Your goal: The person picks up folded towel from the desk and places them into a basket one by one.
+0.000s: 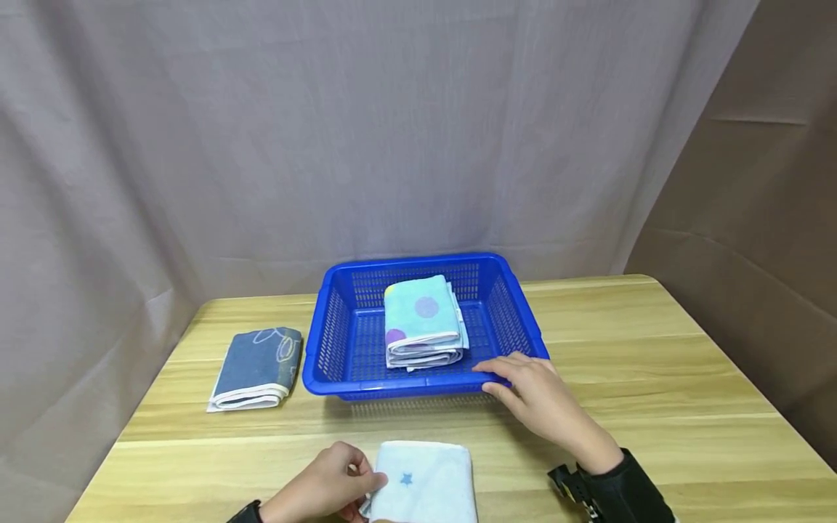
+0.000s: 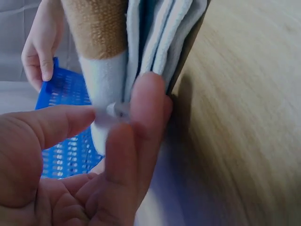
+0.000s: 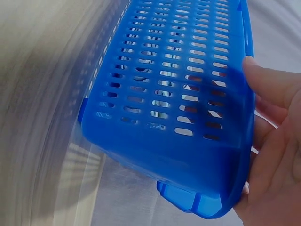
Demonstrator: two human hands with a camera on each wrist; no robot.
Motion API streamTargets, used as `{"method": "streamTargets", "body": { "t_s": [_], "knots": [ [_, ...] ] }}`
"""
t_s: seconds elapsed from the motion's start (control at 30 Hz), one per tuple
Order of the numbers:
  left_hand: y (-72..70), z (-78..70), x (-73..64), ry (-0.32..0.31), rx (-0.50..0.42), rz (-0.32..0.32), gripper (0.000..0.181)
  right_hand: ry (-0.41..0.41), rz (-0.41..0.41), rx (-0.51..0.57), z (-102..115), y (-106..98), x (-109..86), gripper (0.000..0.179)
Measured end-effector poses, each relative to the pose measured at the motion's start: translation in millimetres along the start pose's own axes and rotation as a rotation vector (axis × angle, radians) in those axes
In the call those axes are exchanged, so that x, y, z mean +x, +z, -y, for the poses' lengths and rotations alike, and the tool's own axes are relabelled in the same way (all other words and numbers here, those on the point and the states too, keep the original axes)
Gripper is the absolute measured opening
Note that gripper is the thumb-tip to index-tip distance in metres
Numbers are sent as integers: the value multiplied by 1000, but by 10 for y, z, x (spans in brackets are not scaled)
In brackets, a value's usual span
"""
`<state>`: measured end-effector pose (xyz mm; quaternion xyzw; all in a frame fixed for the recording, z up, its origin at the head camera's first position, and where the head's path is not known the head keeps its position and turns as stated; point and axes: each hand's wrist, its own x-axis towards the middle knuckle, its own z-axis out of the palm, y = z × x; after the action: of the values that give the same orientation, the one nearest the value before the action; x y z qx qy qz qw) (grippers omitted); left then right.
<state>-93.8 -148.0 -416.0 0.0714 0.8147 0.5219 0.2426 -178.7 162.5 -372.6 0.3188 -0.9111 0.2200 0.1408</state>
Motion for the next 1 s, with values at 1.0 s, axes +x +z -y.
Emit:
{"method": "streamTargets", "body": {
  "t_s": [1.0],
  "knots": [
    [-179, 193, -328, -184, -686, 239, 42, 805, 626, 1365, -6, 73, -830, 37]
  ]
}}
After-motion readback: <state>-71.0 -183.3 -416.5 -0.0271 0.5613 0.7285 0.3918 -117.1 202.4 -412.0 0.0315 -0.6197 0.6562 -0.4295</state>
